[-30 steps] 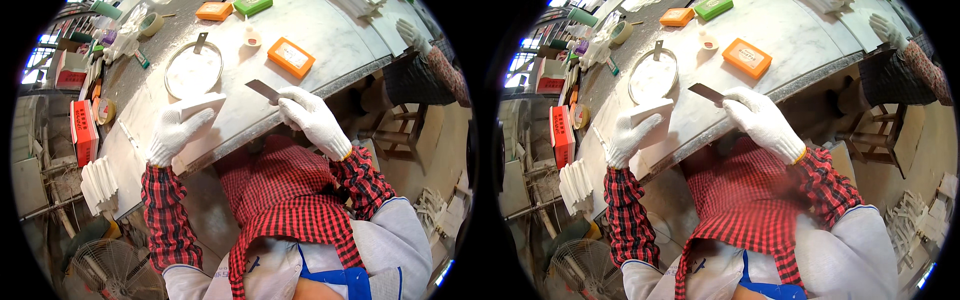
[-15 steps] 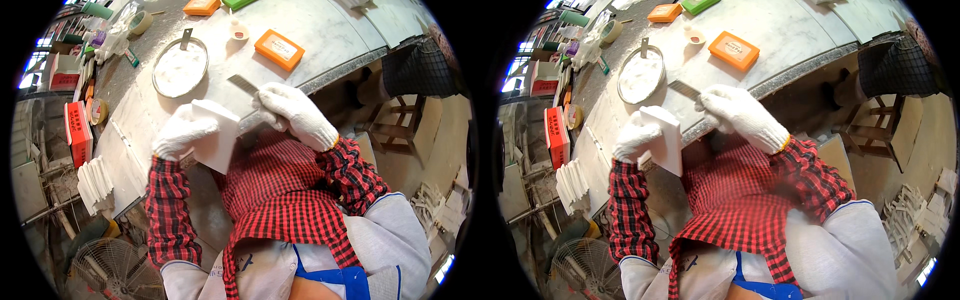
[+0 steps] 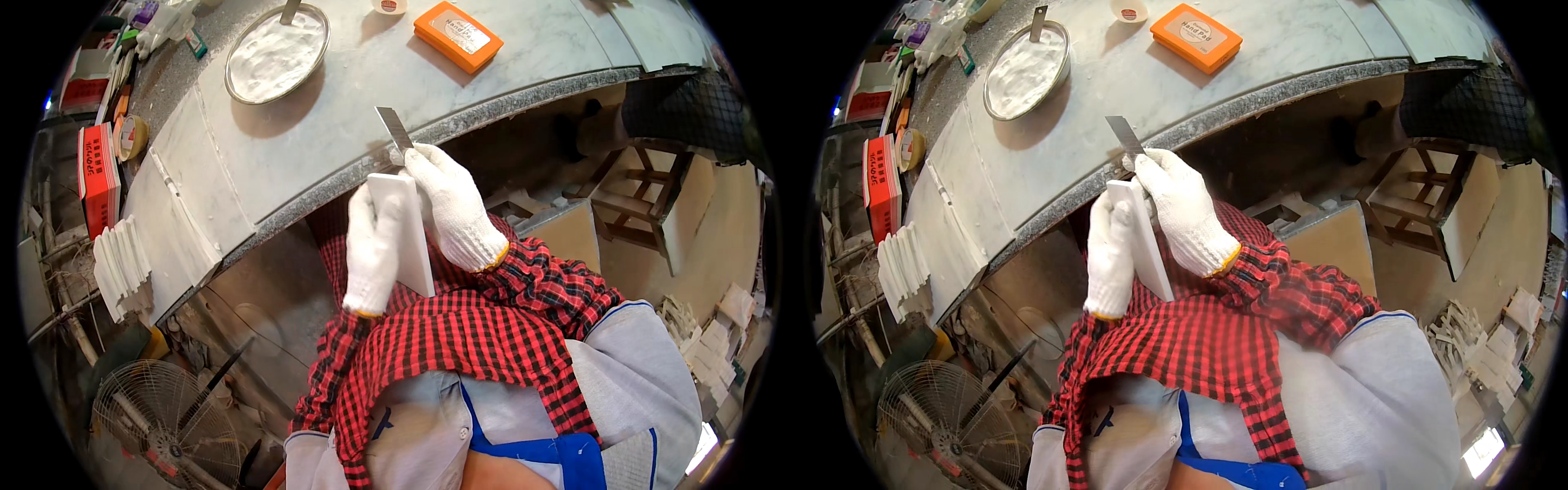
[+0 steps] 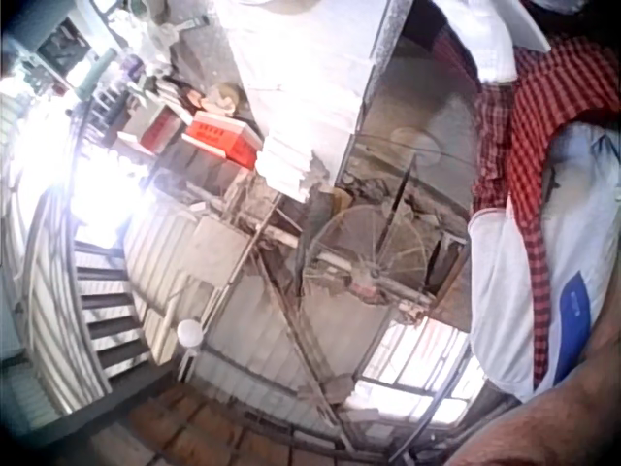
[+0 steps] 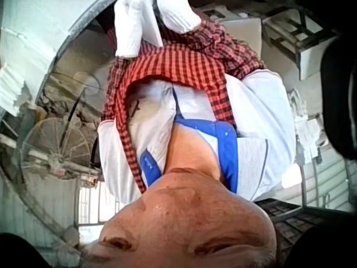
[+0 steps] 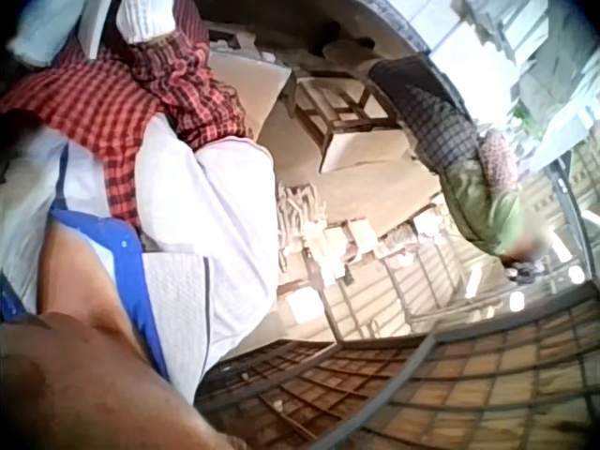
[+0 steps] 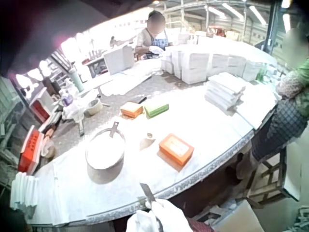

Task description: The person assembles small white paper blocks by applying glue to edges and pressing sheets together. They use a metal scraper to smooth and trim the blocks, then rub the edges with an orange sanding block. The finished blocks are stacked on the table.

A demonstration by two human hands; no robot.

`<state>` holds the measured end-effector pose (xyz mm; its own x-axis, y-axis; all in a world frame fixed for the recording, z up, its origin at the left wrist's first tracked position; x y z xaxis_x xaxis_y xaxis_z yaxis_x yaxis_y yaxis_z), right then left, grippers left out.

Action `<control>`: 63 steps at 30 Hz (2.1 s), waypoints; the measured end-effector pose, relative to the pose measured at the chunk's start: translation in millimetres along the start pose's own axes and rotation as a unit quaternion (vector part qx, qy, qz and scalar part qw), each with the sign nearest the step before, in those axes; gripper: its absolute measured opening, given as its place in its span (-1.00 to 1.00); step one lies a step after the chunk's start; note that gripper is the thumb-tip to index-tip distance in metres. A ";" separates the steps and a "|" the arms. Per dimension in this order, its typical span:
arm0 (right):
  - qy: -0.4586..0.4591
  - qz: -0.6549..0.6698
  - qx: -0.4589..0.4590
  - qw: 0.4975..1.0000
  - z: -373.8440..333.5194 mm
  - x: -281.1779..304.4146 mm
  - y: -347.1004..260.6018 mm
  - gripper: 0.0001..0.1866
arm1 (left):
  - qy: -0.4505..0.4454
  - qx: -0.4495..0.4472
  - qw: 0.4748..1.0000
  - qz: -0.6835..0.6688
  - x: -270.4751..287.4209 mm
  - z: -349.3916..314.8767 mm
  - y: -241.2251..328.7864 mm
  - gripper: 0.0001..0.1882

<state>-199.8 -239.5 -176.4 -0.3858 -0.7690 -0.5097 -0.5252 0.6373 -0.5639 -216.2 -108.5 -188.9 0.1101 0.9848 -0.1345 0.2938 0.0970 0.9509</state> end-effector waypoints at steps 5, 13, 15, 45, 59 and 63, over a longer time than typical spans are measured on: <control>-0.018 -0.067 -0.023 0.997 -25.7 -17.2 -15.1 -0.71 | -0.139 -0.012 0.990 -0.005 -5.7 -19.0 16.5 0.32; -0.104 -0.046 0.034 0.993 -20.7 -16.2 -49.2 -0.56 | -0.228 -0.045 0.946 0.227 37.1 13.4 89.3 -0.35; -0.136 -0.035 0.021 0.990 -16.1 -19.2 -50.1 -0.52 | -0.240 -0.119 0.900 0.345 56.0 24.7 106.1 -0.43; -0.170 0.142 -0.148 0.964 42.2 -56.8 -12.0 -0.54 | -0.205 -0.211 0.692 0.659 75.0 101.4 113.4 -0.74; -0.216 0.113 -0.134 0.961 41.6 -49.8 -8.0 -0.49 | -0.189 -0.186 0.706 0.656 72.8 101.6 114.3 -0.83; -0.251 0.118 -0.121 0.953 45.9 -44.8 -5.4 -0.48 | -0.192 -0.208 0.706 0.649 74.2 102.0 112.5 -0.82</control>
<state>-144.8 -206.2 -180.3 -0.1347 -0.4456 -0.8850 -0.6522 0.7123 -0.2594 -78.1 -39.2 -120.4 0.3022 0.1785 0.9364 -0.5877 -0.7385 0.3304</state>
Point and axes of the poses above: each hand's wrist, its own z-axis towards the middle knuckle, its own x-axis out of the back of the hand, y = z × x, the point moved 1 cm from there along z, towards the middle knuckle, and after that the axes turned 9 degrees about -x, right-handed, at the moved point
